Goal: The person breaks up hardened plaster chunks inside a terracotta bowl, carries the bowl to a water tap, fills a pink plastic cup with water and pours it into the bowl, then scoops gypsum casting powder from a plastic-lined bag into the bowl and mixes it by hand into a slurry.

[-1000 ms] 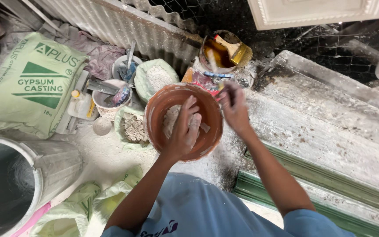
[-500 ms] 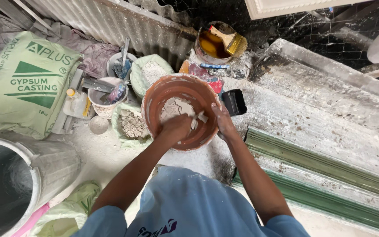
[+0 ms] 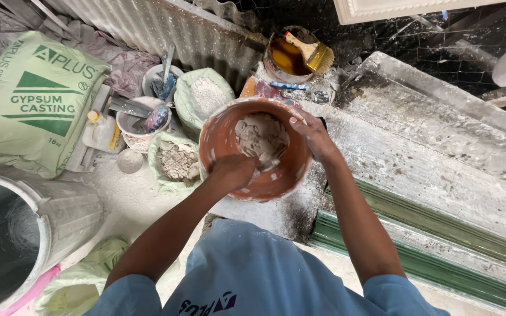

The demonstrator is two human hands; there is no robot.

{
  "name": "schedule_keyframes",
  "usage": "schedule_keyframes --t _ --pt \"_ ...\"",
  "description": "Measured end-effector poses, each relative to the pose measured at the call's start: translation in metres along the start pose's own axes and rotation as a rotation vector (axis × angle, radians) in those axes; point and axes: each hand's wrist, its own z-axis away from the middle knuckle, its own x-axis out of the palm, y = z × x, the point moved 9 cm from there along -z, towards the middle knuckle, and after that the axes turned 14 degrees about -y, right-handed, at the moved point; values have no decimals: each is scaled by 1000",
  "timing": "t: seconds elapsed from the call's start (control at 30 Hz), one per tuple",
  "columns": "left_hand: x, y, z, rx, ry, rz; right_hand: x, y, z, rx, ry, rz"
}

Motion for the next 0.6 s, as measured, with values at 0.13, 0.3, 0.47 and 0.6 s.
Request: schedule_keyframes --t 0.13,0.3,0.47,0.6 --pt "-8 -16 -6 -62 130 119 8 -12 -5 278 -10 424" --pt "-11 -22 -39 -34 361 102 47 -28 -31 115 -165 484" --pt "17 -31 -64 -148 353 204 59 -16 -44 77 -229 440" --pt "33 -21 -48 -244 214 -45 64 -14 -52 59 -284 535"
